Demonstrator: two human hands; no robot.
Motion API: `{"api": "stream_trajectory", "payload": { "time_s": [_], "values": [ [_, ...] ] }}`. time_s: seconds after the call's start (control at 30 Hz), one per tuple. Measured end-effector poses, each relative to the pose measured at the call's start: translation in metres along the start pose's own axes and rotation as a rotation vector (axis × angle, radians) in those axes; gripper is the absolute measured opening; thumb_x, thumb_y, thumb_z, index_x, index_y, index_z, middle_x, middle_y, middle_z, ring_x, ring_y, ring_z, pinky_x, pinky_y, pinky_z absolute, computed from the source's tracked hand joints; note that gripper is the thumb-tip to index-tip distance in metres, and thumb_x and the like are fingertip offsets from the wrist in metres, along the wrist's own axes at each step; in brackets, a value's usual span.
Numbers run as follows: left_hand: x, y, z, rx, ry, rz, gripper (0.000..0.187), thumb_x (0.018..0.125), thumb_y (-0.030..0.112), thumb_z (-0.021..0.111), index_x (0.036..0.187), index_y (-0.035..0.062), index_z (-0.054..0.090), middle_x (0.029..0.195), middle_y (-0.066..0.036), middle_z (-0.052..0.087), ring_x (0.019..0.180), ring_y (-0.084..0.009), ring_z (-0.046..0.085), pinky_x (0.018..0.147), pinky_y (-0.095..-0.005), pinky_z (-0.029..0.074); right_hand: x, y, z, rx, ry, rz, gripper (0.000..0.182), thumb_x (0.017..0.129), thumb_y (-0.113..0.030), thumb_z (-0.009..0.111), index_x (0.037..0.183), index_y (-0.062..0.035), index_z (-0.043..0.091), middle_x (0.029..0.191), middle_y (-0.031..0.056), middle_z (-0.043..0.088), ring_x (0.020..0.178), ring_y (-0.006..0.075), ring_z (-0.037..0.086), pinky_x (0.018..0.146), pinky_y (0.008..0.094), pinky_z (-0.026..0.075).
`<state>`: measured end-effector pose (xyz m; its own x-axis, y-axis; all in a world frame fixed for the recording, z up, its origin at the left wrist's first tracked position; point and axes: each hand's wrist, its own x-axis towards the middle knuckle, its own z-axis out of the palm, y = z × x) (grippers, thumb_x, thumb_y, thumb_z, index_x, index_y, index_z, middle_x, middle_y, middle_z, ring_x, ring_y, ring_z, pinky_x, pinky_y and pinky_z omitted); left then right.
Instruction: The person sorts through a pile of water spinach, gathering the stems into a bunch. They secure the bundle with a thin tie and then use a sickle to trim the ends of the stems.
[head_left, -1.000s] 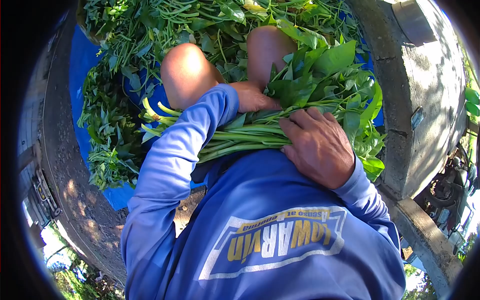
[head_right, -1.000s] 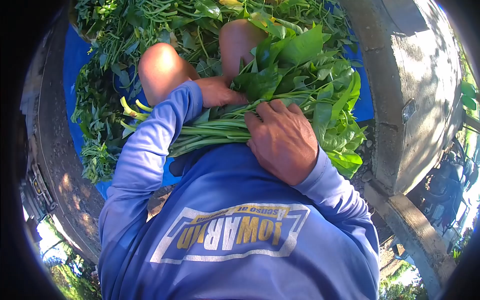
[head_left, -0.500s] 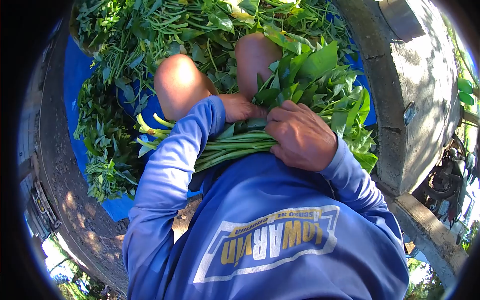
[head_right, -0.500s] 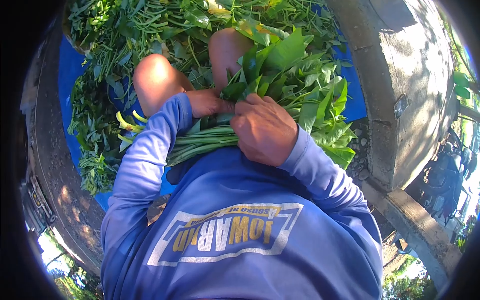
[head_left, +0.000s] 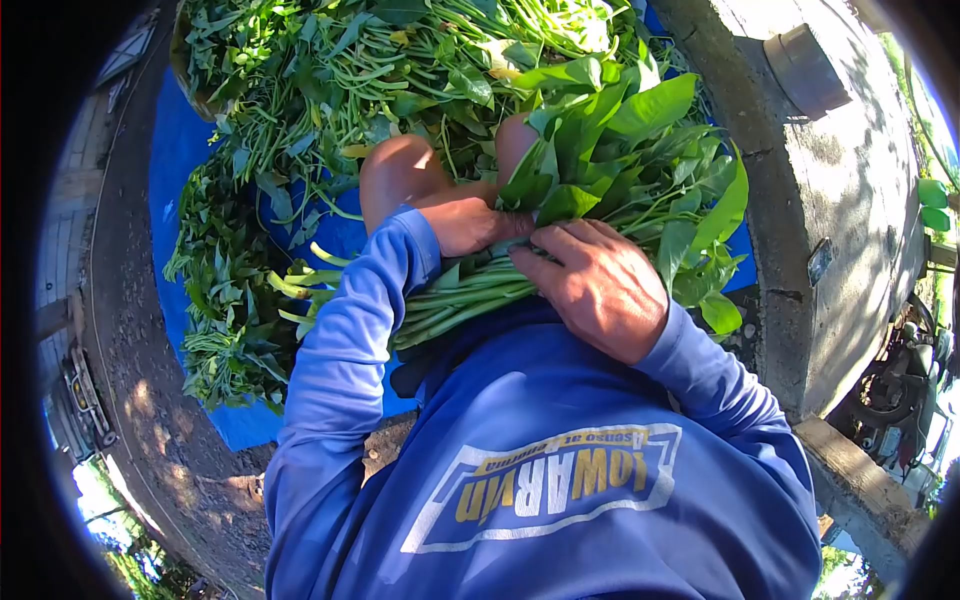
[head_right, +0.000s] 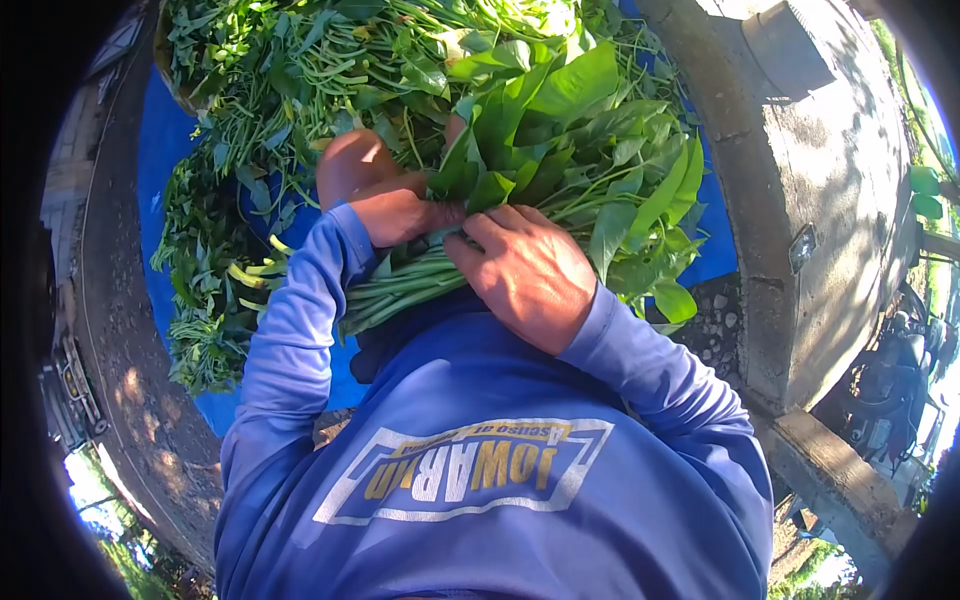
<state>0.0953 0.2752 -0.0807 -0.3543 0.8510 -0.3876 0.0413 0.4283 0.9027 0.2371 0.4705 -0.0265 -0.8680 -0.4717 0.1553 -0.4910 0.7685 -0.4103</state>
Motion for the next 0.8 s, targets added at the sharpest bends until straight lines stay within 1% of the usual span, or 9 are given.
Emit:
{"api": "stream_trajectory", "payload": {
  "time_s": [0.07, 0.2, 0.3, 0.33, 0.43, 0.47, 0.57, 0.67, 0.8],
  "values": [
    [-0.012, 0.043, -0.021, 0.339, 0.053, -0.103, 0.051, 0.107, 0.048, 0.059, 0.137, 0.0075, 0.066, 0.126, -0.020, 0.074, 0.117, -0.0345, 0.069, 0.104, -0.0435, 0.050, 0.012, 0.002, 0.001, -0.048, 0.048, -0.036, 0.037, 0.087, -0.016, 0.063, 0.120, -0.0005, 0.070, 0.112, 0.0145, 0.065, 0.108, 0.0312, 0.066, 0.097, 0.0438, 0.054],
    [-0.017, 0.045, -0.034, 0.744, 0.230, -0.200, 0.048, 0.106, 0.050, 0.057, 0.131, 0.0110, 0.070, 0.115, -0.021, 0.077, 0.108, -0.0409, 0.071, 0.095, -0.0459, 0.053, 0.023, 0.003, 0.018, -0.096, 0.117, -0.008, 0.045, 0.087, -0.009, 0.066, 0.131, -0.0004, 0.068, 0.134, 0.0179, 0.066, 0.124, 0.0361, 0.064, 0.105, 0.0476, 0.051],
    [-0.014, 0.046, -0.026, 0.813, 0.212, -0.243, 0.048, 0.104, 0.051, 0.059, 0.131, 0.0128, 0.070, 0.110, -0.020, 0.077, 0.104, -0.0417, 0.072, 0.091, -0.0470, 0.054, 0.015, -0.007, 0.027, -0.147, 0.098, -0.009, 0.046, 0.089, -0.009, 0.064, 0.134, 0.0009, 0.067, 0.134, 0.0186, 0.066, 0.129, 0.0364, 0.061, 0.110, 0.0500, 0.047],
    [-0.016, 0.037, -0.023, 0.634, 0.205, -0.145, 0.047, 0.105, 0.049, 0.058, 0.130, 0.0111, 0.070, 0.110, -0.020, 0.077, 0.104, -0.0413, 0.072, 0.093, -0.0478, 0.054, 0.008, -0.011, 0.028, -0.136, 0.045, 0.002, 0.047, 0.089, -0.009, 0.064, 0.135, 0.0014, 0.065, 0.134, 0.0177, 0.065, 0.129, 0.0354, 0.059, 0.109, 0.0495, 0.046],
    [-0.008, 0.006, -0.012, 0.427, 0.266, 0.058, 0.056, 0.102, 0.057, 0.060, 0.121, 0.0063, 0.074, 0.106, -0.023, 0.075, 0.097, -0.0403, 0.071, 0.086, -0.0484, 0.054, -0.004, -0.018, 0.026, -0.099, 0.053, 0.039, 0.047, 0.090, -0.013, 0.063, 0.134, 0.0006, 0.064, 0.134, 0.0154, 0.062, 0.125, 0.0319, 0.058, 0.104, 0.0464, 0.047],
    [-0.005, 0.001, -0.013, 0.482, 0.213, -0.004, 0.056, 0.105, 0.055, 0.058, 0.120, 0.0033, 0.073, 0.107, -0.023, 0.075, 0.097, -0.0405, 0.071, 0.086, -0.0475, 0.053, -0.003, -0.021, 0.027, -0.117, 0.030, 0.095, 0.043, 0.089, -0.013, 0.064, 0.130, -0.0019, 0.064, 0.130, 0.0129, 0.063, 0.122, 0.0306, 0.057, 0.097, 0.0442, 0.047],
    [-0.002, 0.005, -0.010, 0.560, 0.164, -0.067, 0.055, 0.105, 0.055, 0.058, 0.123, 0.0039, 0.071, 0.107, -0.022, 0.076, 0.098, -0.0404, 0.071, 0.087, -0.0485, 0.053, 0.000, -0.023, 0.018, -0.046, -0.114, 0.170, 0.035, 0.088, -0.013, 0.065, 0.122, -0.0050, 0.066, 0.125, 0.0122, 0.062, 0.120, 0.0288, 0.056, 0.093, 0.0442, 0.047],
    [-0.007, 0.019, -0.007, 0.659, 0.181, -0.159, 0.055, 0.105, 0.054, 0.059, 0.126, 0.0043, 0.069, 0.107, -0.023, 0.075, 0.100, -0.0403, 0.071, 0.089, -0.0491, 0.053, -0.011, -0.019, 0.025, -0.020, 0.093, 0.030, 0.029, 0.087, -0.012, 0.065, 0.115, -0.0071, 0.066, 0.116, 0.0100, 0.063, 0.113, 0.0282, 0.059, 0.089, 0.0445, 0.048],
    [-0.012, 0.019, 0.002, 0.623, 0.264, -0.136, 0.056, 0.102, 0.054, 0.063, 0.128, 0.0046, 0.067, 0.103, -0.023, 0.075, 0.100, -0.0409, 0.072, 0.089, -0.0489, 0.055, -0.025, -0.014, 0.023, 0.101, -0.064, 0.032, 0.030, 0.085, -0.009, 0.065, 0.114, -0.0069, 0.067, 0.110, 0.0084, 0.065, 0.107, 0.0287, 0.063, 0.086, 0.0457, 0.048]
  ]
}}
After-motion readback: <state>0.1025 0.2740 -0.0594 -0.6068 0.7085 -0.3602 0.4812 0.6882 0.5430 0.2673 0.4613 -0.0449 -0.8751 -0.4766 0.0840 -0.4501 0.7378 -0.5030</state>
